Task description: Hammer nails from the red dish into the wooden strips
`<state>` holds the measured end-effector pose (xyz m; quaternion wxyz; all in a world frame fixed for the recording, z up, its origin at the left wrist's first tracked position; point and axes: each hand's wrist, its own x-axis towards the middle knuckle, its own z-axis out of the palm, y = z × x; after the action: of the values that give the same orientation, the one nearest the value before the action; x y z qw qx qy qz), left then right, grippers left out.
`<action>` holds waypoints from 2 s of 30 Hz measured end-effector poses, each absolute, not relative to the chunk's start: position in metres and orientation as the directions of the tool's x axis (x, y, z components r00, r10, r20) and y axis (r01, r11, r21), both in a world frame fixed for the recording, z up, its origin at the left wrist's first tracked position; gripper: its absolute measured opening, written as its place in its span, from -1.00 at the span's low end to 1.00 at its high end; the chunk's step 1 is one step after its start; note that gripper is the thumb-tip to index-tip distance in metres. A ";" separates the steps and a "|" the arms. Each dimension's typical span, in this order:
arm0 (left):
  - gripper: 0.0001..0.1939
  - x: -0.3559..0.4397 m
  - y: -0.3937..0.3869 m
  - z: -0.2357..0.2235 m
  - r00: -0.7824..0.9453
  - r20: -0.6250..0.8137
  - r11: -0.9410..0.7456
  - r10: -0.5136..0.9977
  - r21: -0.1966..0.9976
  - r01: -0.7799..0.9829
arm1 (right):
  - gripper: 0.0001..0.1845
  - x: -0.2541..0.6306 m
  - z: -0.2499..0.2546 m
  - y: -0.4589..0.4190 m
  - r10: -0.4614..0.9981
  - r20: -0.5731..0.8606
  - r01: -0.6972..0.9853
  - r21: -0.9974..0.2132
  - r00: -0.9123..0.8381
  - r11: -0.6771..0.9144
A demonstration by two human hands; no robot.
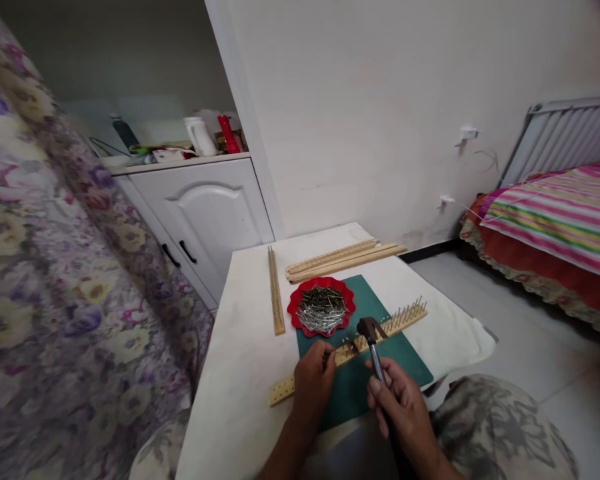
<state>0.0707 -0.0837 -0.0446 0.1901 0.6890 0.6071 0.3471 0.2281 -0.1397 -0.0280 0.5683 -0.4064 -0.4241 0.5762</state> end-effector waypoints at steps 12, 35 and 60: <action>-0.87 0.076 -0.078 -0.042 0.032 0.255 -0.193 0.966 0.638 0.746 | -0.66 0.231 -0.020 -0.142 0.997 0.001 -0.323 -0.946 -0.071 -0.022; -0.85 0.077 -0.077 -0.046 0.002 0.236 -0.170 0.972 0.696 0.697 | -0.69 0.219 -0.030 -0.140 0.946 -0.042 -0.209 -0.971 -0.321 -0.114; -0.79 0.049 -0.094 -0.052 0.158 0.385 -0.339 0.909 0.465 0.818 | -0.65 0.229 -0.025 -0.144 0.976 -0.010 -0.279 -0.958 -0.217 -0.072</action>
<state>0.0491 -0.0940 -0.0525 0.0738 0.7574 0.5700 0.3097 0.2288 -0.1437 -0.0249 0.4999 -0.3766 -0.4629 0.6278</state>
